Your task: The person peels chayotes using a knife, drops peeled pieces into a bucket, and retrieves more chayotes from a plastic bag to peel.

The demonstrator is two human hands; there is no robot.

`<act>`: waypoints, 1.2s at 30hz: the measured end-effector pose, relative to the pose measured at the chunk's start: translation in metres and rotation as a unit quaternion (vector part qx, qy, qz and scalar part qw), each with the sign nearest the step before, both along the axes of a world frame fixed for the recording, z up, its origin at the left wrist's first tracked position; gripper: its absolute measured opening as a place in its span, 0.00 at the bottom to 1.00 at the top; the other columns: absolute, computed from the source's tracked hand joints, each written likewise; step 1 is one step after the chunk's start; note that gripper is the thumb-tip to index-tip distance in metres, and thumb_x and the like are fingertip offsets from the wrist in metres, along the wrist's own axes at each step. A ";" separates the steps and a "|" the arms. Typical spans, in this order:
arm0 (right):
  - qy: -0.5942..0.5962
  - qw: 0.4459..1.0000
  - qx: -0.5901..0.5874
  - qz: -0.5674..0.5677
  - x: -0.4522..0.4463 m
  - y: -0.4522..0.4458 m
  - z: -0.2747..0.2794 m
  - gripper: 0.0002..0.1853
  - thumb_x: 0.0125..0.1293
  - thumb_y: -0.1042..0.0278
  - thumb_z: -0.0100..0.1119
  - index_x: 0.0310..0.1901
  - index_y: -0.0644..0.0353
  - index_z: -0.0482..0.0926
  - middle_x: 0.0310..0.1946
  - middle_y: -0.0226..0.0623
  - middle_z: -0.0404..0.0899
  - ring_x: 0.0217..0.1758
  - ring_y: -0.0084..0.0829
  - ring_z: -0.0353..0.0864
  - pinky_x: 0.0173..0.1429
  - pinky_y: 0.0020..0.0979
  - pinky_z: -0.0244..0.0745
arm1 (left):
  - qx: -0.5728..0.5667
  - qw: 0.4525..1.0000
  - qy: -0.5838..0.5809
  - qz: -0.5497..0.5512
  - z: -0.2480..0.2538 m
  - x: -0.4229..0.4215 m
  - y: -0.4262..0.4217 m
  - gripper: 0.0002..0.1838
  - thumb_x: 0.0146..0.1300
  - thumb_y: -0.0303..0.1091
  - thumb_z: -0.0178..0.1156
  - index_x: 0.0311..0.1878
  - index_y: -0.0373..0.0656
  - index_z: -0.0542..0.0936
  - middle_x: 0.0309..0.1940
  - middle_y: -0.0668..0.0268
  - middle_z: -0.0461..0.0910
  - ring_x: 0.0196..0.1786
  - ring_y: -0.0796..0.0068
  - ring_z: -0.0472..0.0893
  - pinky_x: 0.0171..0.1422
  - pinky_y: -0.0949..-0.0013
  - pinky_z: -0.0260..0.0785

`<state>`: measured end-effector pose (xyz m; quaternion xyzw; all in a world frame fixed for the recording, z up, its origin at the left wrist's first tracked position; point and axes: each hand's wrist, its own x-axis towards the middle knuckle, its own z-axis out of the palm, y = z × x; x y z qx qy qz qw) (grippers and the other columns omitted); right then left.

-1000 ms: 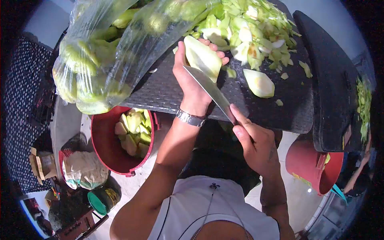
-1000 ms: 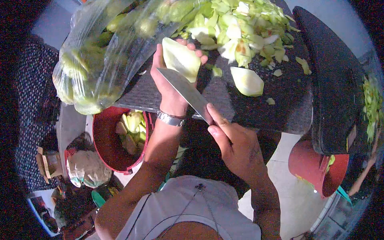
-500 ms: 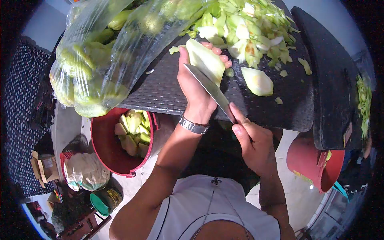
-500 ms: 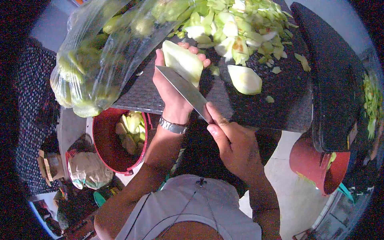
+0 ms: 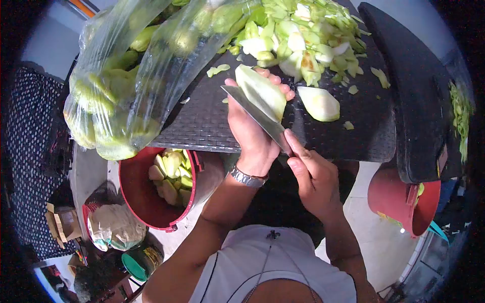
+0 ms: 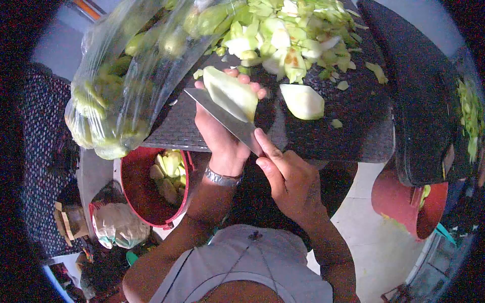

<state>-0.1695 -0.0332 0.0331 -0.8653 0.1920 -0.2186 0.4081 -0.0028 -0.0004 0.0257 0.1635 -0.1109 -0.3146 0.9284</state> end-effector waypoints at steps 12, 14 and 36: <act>-0.041 0.999 -0.009 -0.007 0.009 0.000 -0.004 0.23 0.76 0.62 0.57 0.69 0.57 0.71 0.35 0.57 0.83 0.38 0.53 0.87 0.42 0.47 0.81 | 0.136 0.990 0.030 0.015 -0.007 -0.020 -0.010 0.37 0.79 0.67 0.36 0.54 0.36 0.74 0.41 0.54 0.81 0.39 0.61 0.83 0.44 0.60 0.81; 0.050 0.998 0.043 0.005 -0.003 0.003 0.017 0.19 0.77 0.62 0.55 0.65 0.60 0.72 0.34 0.57 0.84 0.39 0.54 0.88 0.42 0.47 0.82 | 0.115 0.992 0.046 -0.004 -0.018 -0.005 -0.011 0.36 0.79 0.66 0.37 0.55 0.37 0.75 0.42 0.55 0.82 0.41 0.59 0.83 0.45 0.58 0.80; 0.135 0.962 0.234 -0.044 -0.025 -0.017 0.017 0.13 0.83 0.64 0.43 0.42 0.64 0.73 0.18 0.40 0.75 0.21 0.36 0.81 0.30 0.40 0.73 | 0.160 0.975 -0.067 -0.141 0.006 0.015 0.005 0.29 0.81 0.54 0.46 0.54 0.33 0.80 0.41 0.58 0.87 0.44 0.66 0.89 0.50 0.63 0.83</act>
